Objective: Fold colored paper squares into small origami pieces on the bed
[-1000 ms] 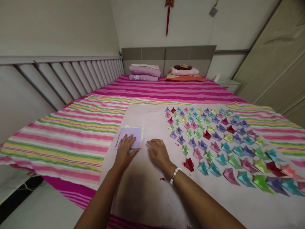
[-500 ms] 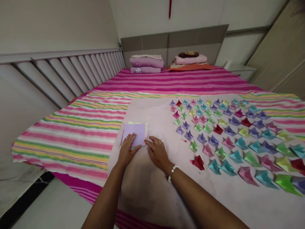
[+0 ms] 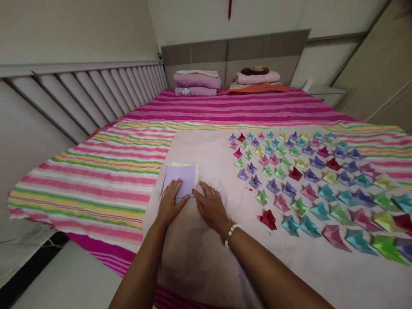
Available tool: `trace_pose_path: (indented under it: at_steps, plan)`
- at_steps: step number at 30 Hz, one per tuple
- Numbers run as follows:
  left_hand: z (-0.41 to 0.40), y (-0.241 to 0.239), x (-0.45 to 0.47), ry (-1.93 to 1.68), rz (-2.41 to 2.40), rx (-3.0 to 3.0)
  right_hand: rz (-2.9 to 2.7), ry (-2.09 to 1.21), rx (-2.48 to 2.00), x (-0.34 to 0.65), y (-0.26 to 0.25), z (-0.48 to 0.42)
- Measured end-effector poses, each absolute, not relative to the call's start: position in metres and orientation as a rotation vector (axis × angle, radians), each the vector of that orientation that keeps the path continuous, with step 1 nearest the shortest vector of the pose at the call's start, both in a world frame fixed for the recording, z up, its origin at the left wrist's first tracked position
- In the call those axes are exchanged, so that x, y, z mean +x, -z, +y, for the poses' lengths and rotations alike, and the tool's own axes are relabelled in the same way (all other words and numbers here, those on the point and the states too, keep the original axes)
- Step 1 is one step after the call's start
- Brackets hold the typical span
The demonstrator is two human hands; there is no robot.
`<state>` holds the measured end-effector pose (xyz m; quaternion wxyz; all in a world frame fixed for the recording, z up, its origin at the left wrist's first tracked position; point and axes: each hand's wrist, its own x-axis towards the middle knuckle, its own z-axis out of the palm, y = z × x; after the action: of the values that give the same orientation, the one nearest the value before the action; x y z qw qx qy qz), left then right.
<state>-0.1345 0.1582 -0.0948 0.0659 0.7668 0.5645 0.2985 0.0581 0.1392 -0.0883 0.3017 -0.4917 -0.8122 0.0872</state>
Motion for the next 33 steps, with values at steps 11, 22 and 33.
trace_pose_path:
  at_steps: [11, 22, 33]
  plan:
    - [0.156, 0.086, -0.128, -1.184, 1.579, 1.833, -2.2, -0.234, -1.315, 0.056, 0.087, 0.139]
    - [0.166, 0.046, -0.151, -1.813, 1.417, 0.763, -2.131, -0.436, -1.288, 0.06, 0.09, 0.145]
    - [0.09, -0.009, -0.128, -1.588, 0.754, 0.394, -1.513, -0.837, -1.076, 0.083, 0.048, 0.106]
